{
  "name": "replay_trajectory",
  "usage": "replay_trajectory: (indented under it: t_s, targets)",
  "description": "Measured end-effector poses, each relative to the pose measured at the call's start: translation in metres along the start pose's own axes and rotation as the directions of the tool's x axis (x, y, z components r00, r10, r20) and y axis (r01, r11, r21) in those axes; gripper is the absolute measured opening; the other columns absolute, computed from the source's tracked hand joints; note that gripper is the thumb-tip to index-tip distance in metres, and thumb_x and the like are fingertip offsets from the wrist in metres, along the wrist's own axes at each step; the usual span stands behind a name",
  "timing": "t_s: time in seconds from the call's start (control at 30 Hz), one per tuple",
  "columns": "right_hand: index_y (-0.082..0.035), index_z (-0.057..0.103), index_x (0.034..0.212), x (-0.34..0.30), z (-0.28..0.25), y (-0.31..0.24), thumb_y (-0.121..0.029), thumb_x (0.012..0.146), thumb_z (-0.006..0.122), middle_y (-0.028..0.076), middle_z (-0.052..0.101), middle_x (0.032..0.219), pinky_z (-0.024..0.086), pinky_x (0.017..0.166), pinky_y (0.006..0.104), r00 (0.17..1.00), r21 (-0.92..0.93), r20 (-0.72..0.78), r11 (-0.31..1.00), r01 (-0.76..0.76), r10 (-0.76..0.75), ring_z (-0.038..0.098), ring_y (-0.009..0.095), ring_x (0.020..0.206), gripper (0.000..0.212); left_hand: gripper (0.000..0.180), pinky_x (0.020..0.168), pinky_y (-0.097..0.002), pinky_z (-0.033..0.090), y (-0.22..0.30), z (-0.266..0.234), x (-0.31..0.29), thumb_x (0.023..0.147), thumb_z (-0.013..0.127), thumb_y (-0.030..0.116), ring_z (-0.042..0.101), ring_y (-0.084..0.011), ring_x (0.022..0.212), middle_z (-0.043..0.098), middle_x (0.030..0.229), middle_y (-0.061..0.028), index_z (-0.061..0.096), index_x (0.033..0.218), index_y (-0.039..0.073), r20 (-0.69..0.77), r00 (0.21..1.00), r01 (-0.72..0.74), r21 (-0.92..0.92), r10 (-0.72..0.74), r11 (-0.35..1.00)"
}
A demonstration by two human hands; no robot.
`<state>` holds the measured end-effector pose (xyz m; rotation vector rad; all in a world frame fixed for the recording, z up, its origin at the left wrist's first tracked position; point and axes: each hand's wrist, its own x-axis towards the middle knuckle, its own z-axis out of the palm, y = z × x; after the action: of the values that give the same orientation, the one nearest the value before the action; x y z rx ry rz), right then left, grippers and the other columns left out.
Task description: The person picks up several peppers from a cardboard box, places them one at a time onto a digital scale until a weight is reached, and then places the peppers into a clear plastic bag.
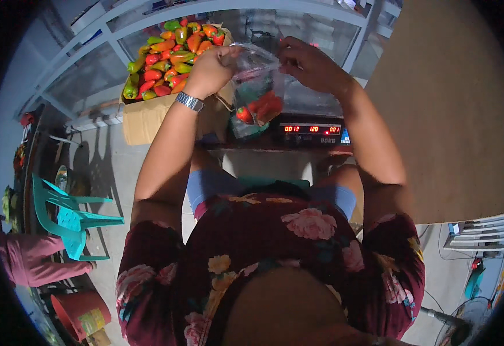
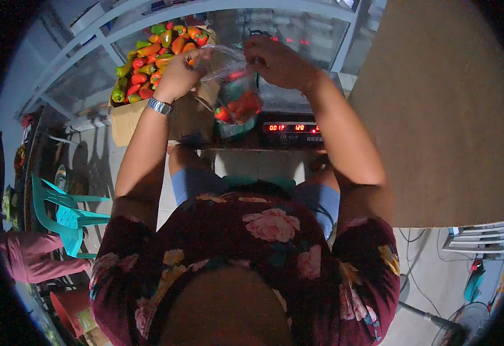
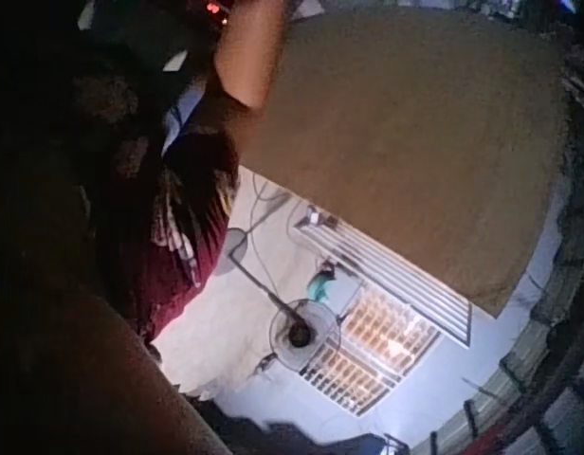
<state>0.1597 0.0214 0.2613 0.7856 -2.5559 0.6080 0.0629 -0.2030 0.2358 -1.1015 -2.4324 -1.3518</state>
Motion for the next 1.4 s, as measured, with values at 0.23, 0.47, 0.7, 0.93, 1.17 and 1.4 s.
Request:
replay_trajectory:
  t_s: [0.23, 0.47, 0.7, 0.93, 1.17, 1.4]
  targets:
    - [-0.003, 0.051, 0.109, -0.024, -0.022, -0.001, -0.007, 0.084, 0.054, 0.006, 0.056, 0.093, 0.045, 0.073, 0.0304, 0.995, 0.697, -0.001, 0.714, -0.072, 0.102, 0.054, 0.017, 0.082, 0.026, 0.037, 0.052, -0.0261, 0.047, 0.029, -0.011, -0.003, 0.072, 0.056, 0.007, 0.059, -0.0139, 0.054, 0.061, 0.076, -0.0076, 0.059, 0.109, 0.004, 0.153, 0.97, 0.193, -0.001, -0.191, 0.981]
    - [-0.006, 0.031, 0.134, -0.052, 0.099, -0.014, -0.03, 0.071, 0.07, 0.009, 0.049, 0.118, 0.042, 0.084, 0.0325, 0.947, 0.352, 0.106, 0.879, -0.32, 0.303, 0.051, 0.017, 0.096, 0.078, 0.036, 0.056, -0.0265, 0.048, 0.041, -0.004, -0.01, 0.071, 0.059, 0.006, 0.062, -0.0136, 0.062, 0.061, 0.078, -0.0099, 0.058, 0.107, 0.001, 0.161, 0.98, 0.137, -0.141, -0.114, 0.98]
    - [-0.007, 0.062, 0.088, 0.026, 0.115, -0.029, -0.025, 0.075, 0.069, 0.004, 0.06, 0.076, 0.045, 0.07, 0.0303, 0.983, 0.549, -0.024, 0.825, -0.138, 0.181, 0.056, 0.014, 0.075, 0.024, 0.039, 0.072, -0.0241, 0.048, 0.077, -0.028, -0.014, 0.07, 0.063, 0.002, 0.059, -0.0112, 0.088, 0.061, 0.092, -0.0097, 0.058, 0.109, 0.002, -0.045, 0.899, -0.414, 0.234, 0.435, 0.879]
    - [-0.005, 0.062, 0.08, 0.043, 0.036, -0.073, -0.03, 0.074, 0.069, 0.001, 0.056, 0.064, 0.043, 0.051, 0.0243, 0.978, 0.527, 0.044, 0.826, -0.197, 0.206, 0.052, 0.008, 0.054, 0.027, 0.047, 0.075, -0.0255, 0.047, 0.009, -0.006, -0.058, 0.07, 0.065, -0.003, 0.057, -0.0144, 0.088, 0.058, 0.103, -0.0068, 0.049, 0.114, 0.003, 0.197, 0.974, -0.034, -0.362, 0.113, 0.931]
    - [-0.003, 0.062, 0.086, 0.077, -0.015, -0.061, -0.021, 0.07, 0.072, 0.005, 0.061, 0.077, 0.045, 0.061, 0.0299, 0.922, 0.53, 0.098, 0.765, -0.367, 0.374, 0.057, 0.013, 0.07, 0.026, 0.019, 0.073, -0.0279, 0.046, 0.015, 0.046, -0.054, 0.071, 0.064, 0.002, 0.058, -0.0131, 0.079, 0.063, 0.085, -0.0045, 0.06, 0.09, 0.001, 0.397, 0.917, 0.205, -0.555, 0.04, 0.806]
    - [0.002, 0.063, 0.08, 0.102, -0.036, -0.037, -0.011, 0.071, 0.071, 0.008, 0.063, 0.075, 0.045, 0.055, 0.0271, 0.896, 0.786, 0.221, 0.474, -0.398, 0.386, 0.056, 0.013, 0.062, 0.017, 0.022, 0.07, -0.0258, 0.045, 0.01, 0.043, -0.045, 0.076, 0.058, 0.003, 0.058, -0.0127, 0.077, 0.062, 0.084, -0.0049, 0.059, 0.098, 0.001, 0.373, 0.906, 0.083, -0.621, 0.201, 0.779]
